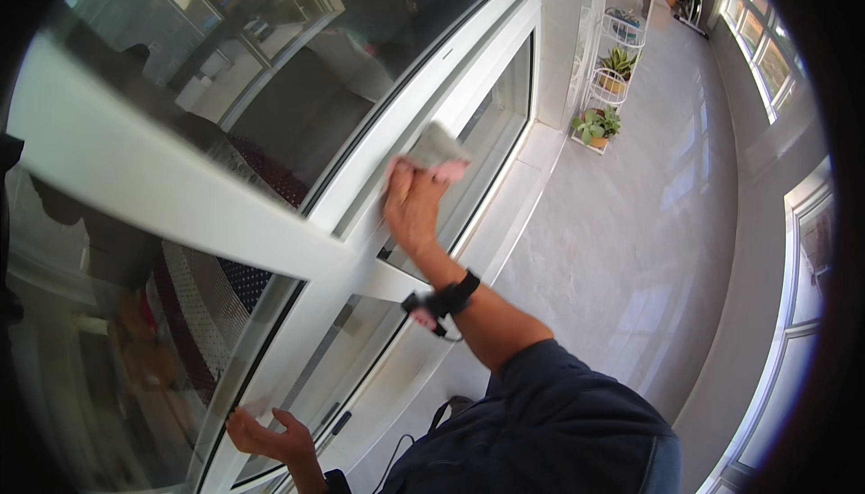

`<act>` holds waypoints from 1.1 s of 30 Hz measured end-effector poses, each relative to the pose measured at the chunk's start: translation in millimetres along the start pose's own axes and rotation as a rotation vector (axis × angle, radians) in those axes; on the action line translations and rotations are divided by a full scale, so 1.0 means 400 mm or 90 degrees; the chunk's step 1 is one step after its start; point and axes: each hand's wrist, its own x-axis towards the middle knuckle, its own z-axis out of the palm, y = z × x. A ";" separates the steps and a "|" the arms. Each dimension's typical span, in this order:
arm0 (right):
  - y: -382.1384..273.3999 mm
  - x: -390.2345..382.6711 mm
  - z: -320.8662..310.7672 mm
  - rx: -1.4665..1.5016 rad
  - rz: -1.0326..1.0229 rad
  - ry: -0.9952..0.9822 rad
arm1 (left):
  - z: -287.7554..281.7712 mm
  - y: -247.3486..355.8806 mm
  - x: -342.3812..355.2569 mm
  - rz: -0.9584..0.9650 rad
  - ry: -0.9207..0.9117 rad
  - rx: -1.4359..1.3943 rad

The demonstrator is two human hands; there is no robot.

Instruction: The person wipes the interior surface of a large window and its frame using a cloth. They move methodically across the glass and along the frame edges, wiping different sections repeatedly.

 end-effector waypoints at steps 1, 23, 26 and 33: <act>-0.047 -0.060 -0.015 -0.029 -0.012 -0.078 | -0.014 -0.016 -0.004 0.024 -0.007 -0.035; -0.180 -0.341 0.026 -0.054 0.003 -0.094 | 0.011 -0.263 -0.048 0.126 0.171 -0.074; -0.130 -0.269 0.036 -0.057 -0.007 -0.038 | 0.022 -0.268 -0.050 0.135 0.171 -0.038; 0.025 0.007 -0.002 -0.035 0.013 0.000 | 0.019 -0.273 -0.059 0.137 0.130 0.006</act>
